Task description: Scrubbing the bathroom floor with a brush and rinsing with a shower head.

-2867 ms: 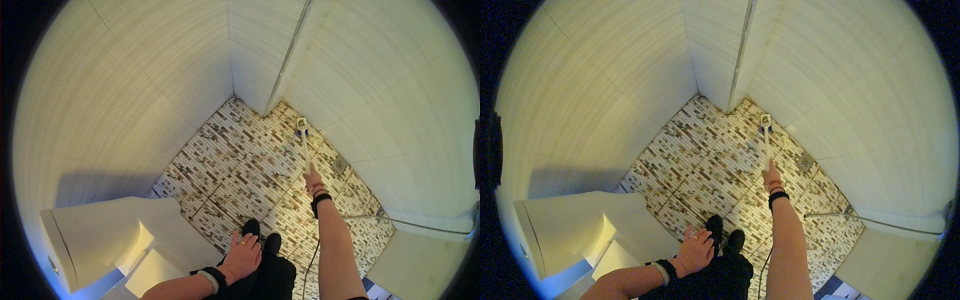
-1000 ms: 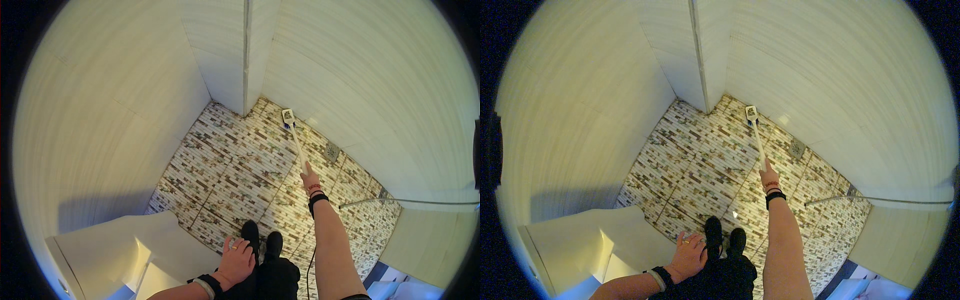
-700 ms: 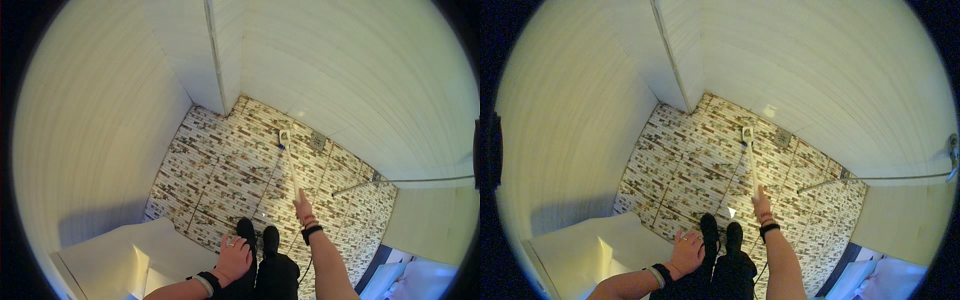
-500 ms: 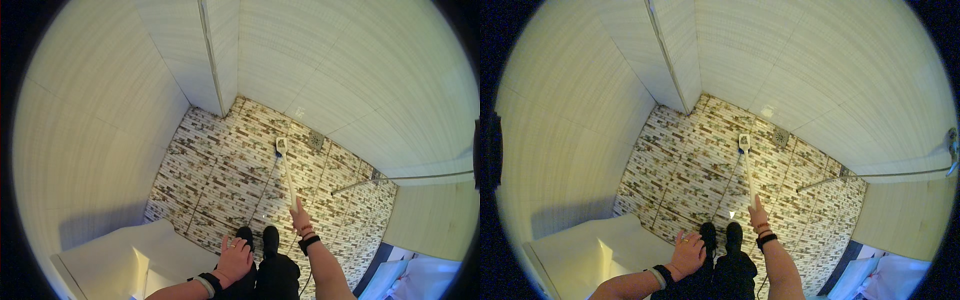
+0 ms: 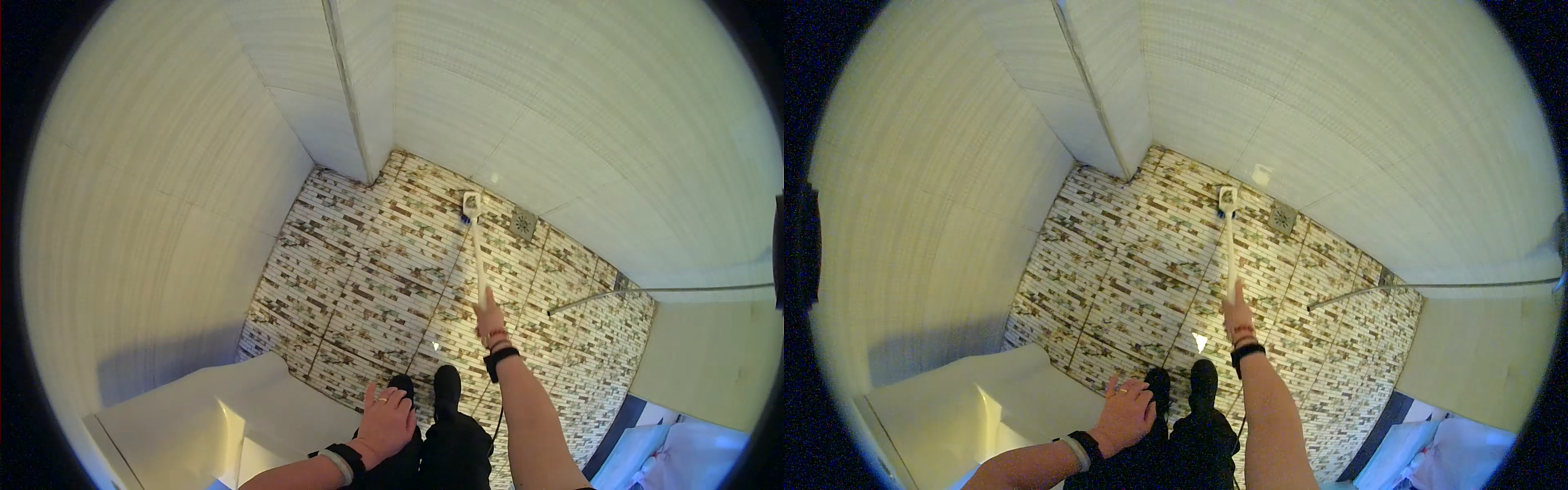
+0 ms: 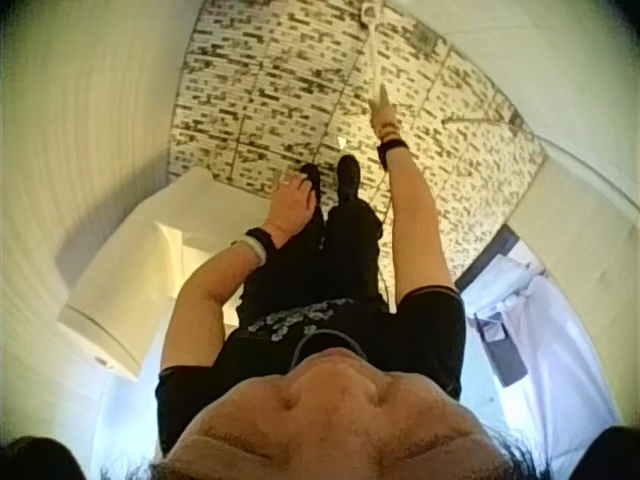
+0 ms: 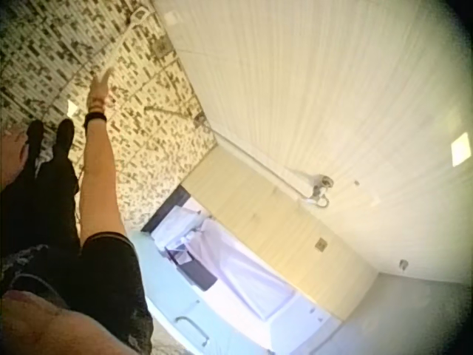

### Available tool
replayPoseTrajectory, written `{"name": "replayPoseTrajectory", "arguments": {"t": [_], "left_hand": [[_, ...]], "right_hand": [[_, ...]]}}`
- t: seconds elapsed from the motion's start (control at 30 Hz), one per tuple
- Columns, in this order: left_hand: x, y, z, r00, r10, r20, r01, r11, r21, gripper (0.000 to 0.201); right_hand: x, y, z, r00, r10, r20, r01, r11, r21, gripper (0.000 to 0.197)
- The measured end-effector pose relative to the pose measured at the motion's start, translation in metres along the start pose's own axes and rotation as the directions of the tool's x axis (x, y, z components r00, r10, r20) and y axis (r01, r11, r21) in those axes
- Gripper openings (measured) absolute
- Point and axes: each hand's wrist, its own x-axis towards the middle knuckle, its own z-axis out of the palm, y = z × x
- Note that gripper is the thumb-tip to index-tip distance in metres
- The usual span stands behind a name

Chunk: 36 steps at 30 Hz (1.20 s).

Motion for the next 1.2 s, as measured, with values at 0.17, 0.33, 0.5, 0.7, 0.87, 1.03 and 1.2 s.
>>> {"name": "replayPoseTrajectory", "arguments": {"t": [0.17,0.33,0.5,0.7,0.87,1.03,1.2], "left_hand": [[0.004,0.005,0.002,0.999,0.035,-0.006,-0.035,0.999,-0.035,0.016],[0.002,0.002,0.003,0.999,0.028,-0.03,-0.029,0.999,-0.028,0.016],[0.002,0.002,-0.002,1.0,0.017,-0.009,-0.017,0.999,-0.033,0.017],[0.002,-0.001,-0.001,1.0,0.018,0.013,-0.018,1.0,-0.013,0.018],[0.003,-0.002,0.002,0.998,0.026,0.052,-0.024,0.999,-0.029,0.019],[0.006,-0.002,0.006,0.996,0.066,0.057,-0.064,0.997,-0.042,0.018],[0.004,-0.005,0.006,0.998,0.042,0.055,-0.04,0.999,-0.034,0.018]], "right_hand": [[-0.088,0.068,0.004,0.999,-0.034,0.039,0.038,0.994,-0.101,0.061],[-0.088,0.052,-0.003,0.987,0.093,0.131,-0.074,0.988,-0.139,0.062],[0.018,0.017,-0.006,0.983,-0.175,-0.055,0.169,0.98,-0.108,0.058],[0.047,-0.035,-0.012,0.999,0.032,0.012,-0.033,0.997,0.07,0.057],[-0.032,0.016,0.013,0.994,-0.09,0.063,0.096,0.99,-0.103,0.061],[-0.09,0.062,0.023,0.991,-0.064,0.119,0.088,0.973,-0.211,0.062],[-0.035,0.023,0.018,0.984,-0.111,0.141,0.145,0.954,-0.264,0.063]]}}
